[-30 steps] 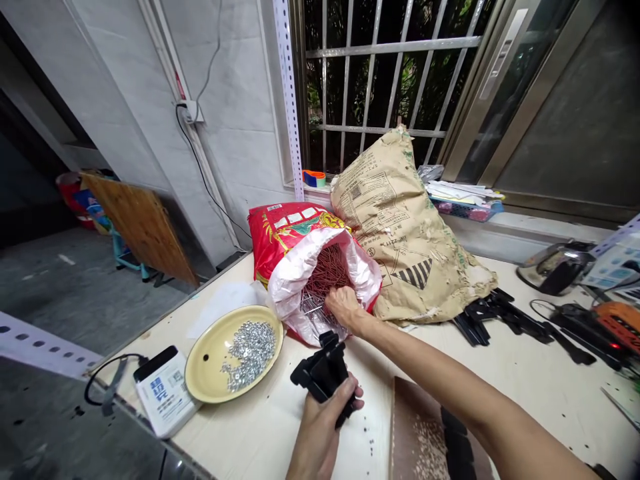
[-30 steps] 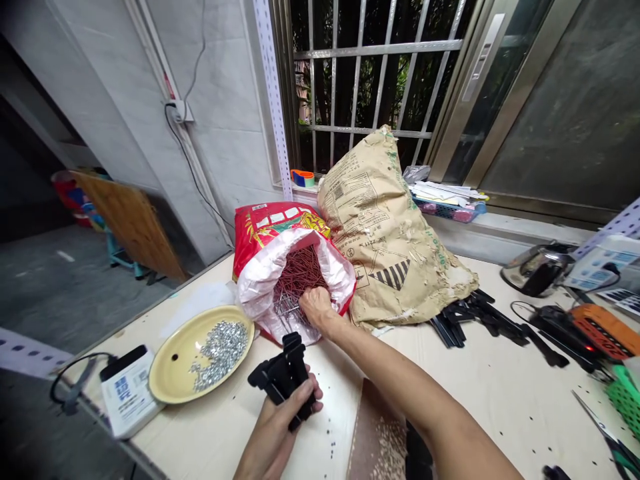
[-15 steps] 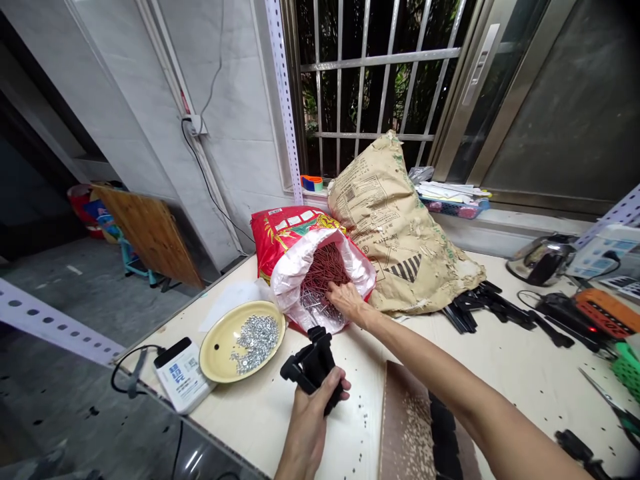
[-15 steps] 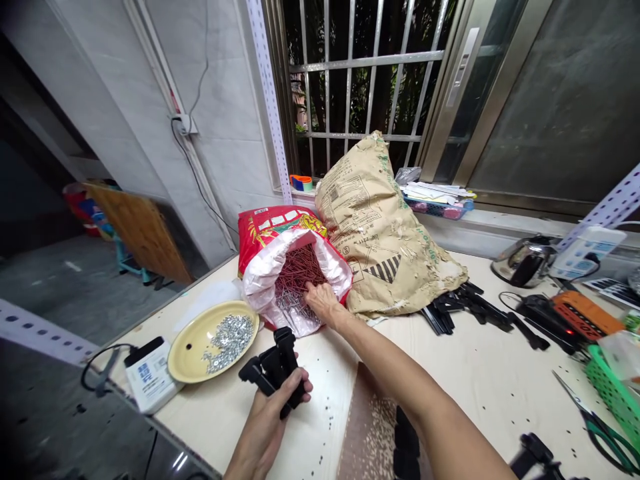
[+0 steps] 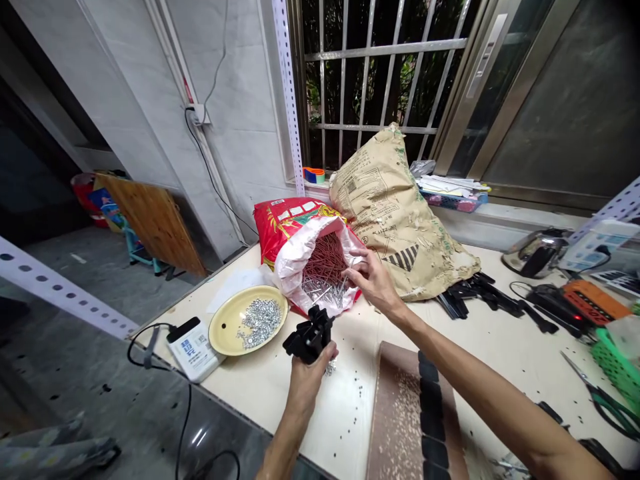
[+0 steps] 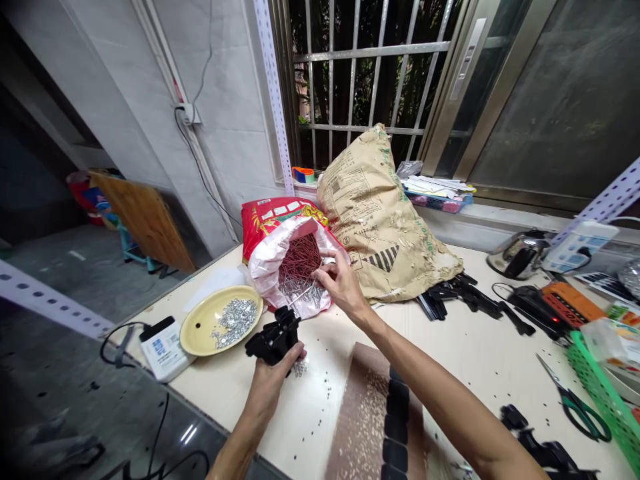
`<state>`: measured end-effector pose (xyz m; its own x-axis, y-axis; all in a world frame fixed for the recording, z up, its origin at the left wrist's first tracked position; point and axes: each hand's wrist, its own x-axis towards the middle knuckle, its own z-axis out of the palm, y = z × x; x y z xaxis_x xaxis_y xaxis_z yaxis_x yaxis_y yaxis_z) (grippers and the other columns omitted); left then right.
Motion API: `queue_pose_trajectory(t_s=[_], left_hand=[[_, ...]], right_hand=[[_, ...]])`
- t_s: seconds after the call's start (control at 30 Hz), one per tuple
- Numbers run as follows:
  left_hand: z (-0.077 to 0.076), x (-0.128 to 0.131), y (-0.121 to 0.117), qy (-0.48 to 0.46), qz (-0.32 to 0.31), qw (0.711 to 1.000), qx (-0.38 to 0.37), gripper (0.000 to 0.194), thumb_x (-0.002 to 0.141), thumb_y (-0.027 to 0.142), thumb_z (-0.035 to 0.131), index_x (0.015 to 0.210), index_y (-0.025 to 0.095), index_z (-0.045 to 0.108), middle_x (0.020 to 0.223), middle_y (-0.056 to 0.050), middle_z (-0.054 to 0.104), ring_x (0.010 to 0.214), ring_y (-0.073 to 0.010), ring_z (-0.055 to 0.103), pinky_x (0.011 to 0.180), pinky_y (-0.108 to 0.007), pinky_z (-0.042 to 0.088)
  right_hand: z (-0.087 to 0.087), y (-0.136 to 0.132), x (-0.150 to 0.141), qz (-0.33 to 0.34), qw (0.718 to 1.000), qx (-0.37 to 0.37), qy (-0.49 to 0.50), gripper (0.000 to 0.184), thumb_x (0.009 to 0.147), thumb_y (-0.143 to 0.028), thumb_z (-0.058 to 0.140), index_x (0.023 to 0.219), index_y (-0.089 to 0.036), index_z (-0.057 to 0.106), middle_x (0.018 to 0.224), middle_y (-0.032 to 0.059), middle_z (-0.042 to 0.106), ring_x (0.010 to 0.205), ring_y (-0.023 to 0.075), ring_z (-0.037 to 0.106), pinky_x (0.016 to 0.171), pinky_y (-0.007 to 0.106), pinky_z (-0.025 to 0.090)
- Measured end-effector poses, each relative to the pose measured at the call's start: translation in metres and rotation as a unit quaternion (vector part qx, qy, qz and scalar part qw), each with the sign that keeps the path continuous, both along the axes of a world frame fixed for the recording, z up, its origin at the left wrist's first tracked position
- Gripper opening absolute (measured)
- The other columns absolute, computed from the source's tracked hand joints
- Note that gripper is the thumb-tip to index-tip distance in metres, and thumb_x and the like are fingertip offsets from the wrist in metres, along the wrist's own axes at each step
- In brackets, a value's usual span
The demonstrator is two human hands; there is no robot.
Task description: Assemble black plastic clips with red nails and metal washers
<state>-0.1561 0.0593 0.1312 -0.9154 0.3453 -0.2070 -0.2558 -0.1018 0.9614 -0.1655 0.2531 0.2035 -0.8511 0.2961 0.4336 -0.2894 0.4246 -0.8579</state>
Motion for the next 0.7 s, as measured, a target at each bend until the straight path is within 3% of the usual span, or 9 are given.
queue_pose_trajectory(t_s=[0.03, 0.13, 0.23, 0.37, 0.53, 0.63, 0.7], left_hand=[[0.0, -0.001, 0.001, 0.008, -0.001, 1.0, -0.007, 0.035, 0.058, 0.035, 0.08, 0.081, 0.012, 0.067, 0.073, -0.006, 0.068, 0.07, -0.02, 0.064, 0.069, -0.03, 0.051], [0.002, 0.0, 0.008, 0.028, -0.009, 1.0, -0.009, 0.036, 0.057, 0.034, 0.08, 0.084, 0.014, 0.068, 0.077, -0.006, 0.069, 0.074, -0.0219, 0.064, 0.07, -0.031, 0.05], [0.008, 0.004, 0.013, 0.037, -0.023, 0.999, -0.033, 0.035, 0.056, 0.033, 0.08, 0.084, 0.015, 0.07, 0.08, -0.007, 0.071, 0.081, -0.0254, 0.064, 0.075, -0.033, 0.049], [0.013, 0.01, 0.014, 0.038, -0.039, 0.997, -0.062, 0.033, 0.056, 0.034, 0.08, 0.081, 0.015, 0.07, 0.078, -0.008, 0.071, 0.083, -0.0275, 0.064, 0.076, -0.035, 0.049], [0.008, 0.009, 0.011, 0.029, -0.02, 0.999, -0.026, 0.037, 0.057, 0.033, 0.08, 0.086, 0.014, 0.069, 0.084, -0.01, 0.071, 0.084, -0.0266, 0.065, 0.077, -0.033, 0.049], [0.005, 0.006, 0.003, 0.025, 0.002, 0.999, -0.034, 0.04, 0.053, 0.033, 0.083, 0.086, 0.014, 0.07, 0.085, -0.01, 0.071, 0.082, -0.0262, 0.065, 0.072, -0.031, 0.05], [0.007, 0.006, -0.003, 0.041, 0.032, 0.997, -0.061, 0.039, 0.051, 0.034, 0.083, 0.083, 0.016, 0.071, 0.082, -0.008, 0.071, 0.08, -0.0258, 0.065, 0.07, -0.031, 0.05]], right_hand=[[0.008, -0.004, 0.012, 0.011, 0.999, -0.042, 0.029, 0.038, 0.088, -0.031, 0.052, 0.12, -0.019, 0.037, 0.078, -0.0009, 0.061, 0.067, 0.0117, 0.06, 0.065, 0.025, 0.049], [0.021, -0.017, 0.039, -0.002, 0.996, -0.066, 0.056, 0.033, 0.086, -0.034, 0.057, 0.112, -0.021, 0.042, 0.079, -0.0004, 0.062, 0.071, 0.0126, 0.062, 0.069, 0.027, 0.05], [0.016, -0.027, 0.048, -0.022, 0.996, -0.057, 0.058, 0.031, 0.086, -0.035, 0.058, 0.109, -0.021, 0.043, 0.081, 0.0008, 0.064, 0.075, 0.0137, 0.063, 0.071, 0.028, 0.05], [-0.003, -0.035, 0.047, 0.003, 1.0, 0.006, 0.018, 0.028, 0.086, -0.032, 0.059, 0.109, -0.02, 0.048, 0.081, 0.0004, 0.064, 0.076, 0.0139, 0.064, 0.071, 0.026, 0.049], [-0.013, -0.038, 0.046, 0.051, 0.995, 0.081, 0.003, 0.017, 0.088, -0.029, 0.056, 0.101, -0.019, 0.061, 0.09, 0.0027, 0.065, 0.084, 0.0142, 0.061, 0.076, 0.027, 0.048], [-0.012, -0.027, 0.031, 0.051, 0.992, 0.114, 0.014, 0.023, 0.093, -0.031, 0.047, 0.099, -0.019, 0.065, 0.099, 0.0053, 0.063, 0.093, 0.0151, 0.058, 0.081, 0.029, 0.046], [-0.017, -0.017, 0.011, 0.027, 0.984, 0.175, 0.006, 0.025, 0.095, -0.029, 0.044, 0.104, -0.019, 0.065, 0.101, 0.0065, 0.061, 0.094, 0.015, 0.056, 0.081, 0.028, 0.045]])
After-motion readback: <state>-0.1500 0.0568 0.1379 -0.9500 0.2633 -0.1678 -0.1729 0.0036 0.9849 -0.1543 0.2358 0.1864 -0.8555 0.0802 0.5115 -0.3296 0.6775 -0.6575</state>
